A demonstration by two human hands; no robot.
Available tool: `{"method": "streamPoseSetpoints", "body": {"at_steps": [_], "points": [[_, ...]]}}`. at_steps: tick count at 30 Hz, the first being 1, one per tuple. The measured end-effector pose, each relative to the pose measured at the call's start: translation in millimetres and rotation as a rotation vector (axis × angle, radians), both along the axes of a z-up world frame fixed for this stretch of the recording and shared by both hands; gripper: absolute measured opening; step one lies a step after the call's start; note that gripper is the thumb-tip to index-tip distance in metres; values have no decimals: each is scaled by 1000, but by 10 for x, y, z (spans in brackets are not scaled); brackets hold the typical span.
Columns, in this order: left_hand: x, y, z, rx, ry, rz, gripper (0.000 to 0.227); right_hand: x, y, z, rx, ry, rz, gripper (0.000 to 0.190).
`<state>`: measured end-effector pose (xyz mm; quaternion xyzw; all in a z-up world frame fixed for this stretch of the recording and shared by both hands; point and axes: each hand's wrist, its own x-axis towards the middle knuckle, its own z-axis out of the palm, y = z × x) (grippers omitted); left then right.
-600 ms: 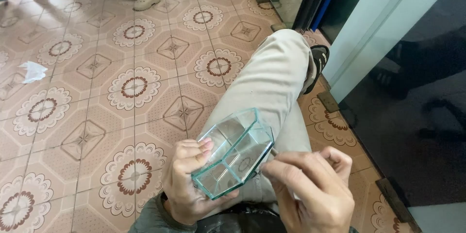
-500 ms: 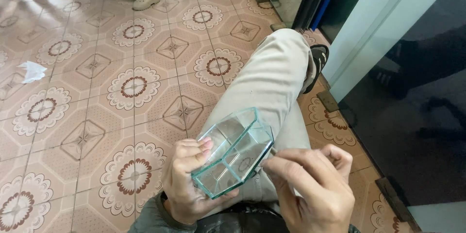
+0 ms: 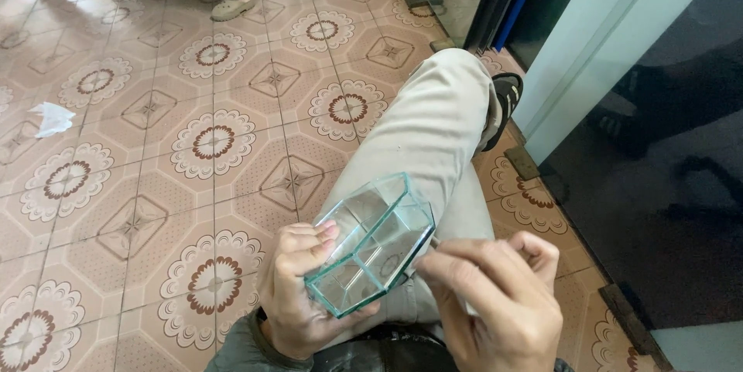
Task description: Assembling a hexagonal glass container by applying adhesive strips to its edges.
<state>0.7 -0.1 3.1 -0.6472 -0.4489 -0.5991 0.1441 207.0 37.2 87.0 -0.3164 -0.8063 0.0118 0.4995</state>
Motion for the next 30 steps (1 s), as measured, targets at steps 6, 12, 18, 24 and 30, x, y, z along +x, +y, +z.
{"method": "streamPoseSetpoints", "body": {"at_steps": [6, 12, 18, 24, 30], "points": [[-28, 3, -37, 4, 13, 11, 74, -12, -54, -39, -99, 69, -21, 7], [2, 6, 24, 6, 24, 56, 73, 97, -5, -269, 3, 30, -26, 48], [-15, 9, -9, -7, -9, -4, 70, -14, -138, -284, 27, 68, -16, 28], [-3, 1, -9, -8, 2, 41, 73, 124, -113, -281, -33, 58, 25, 12], [-40, -27, -37, -52, -13, -34, 73, -84, -175, -111, 12, 83, 22, 11]]}}
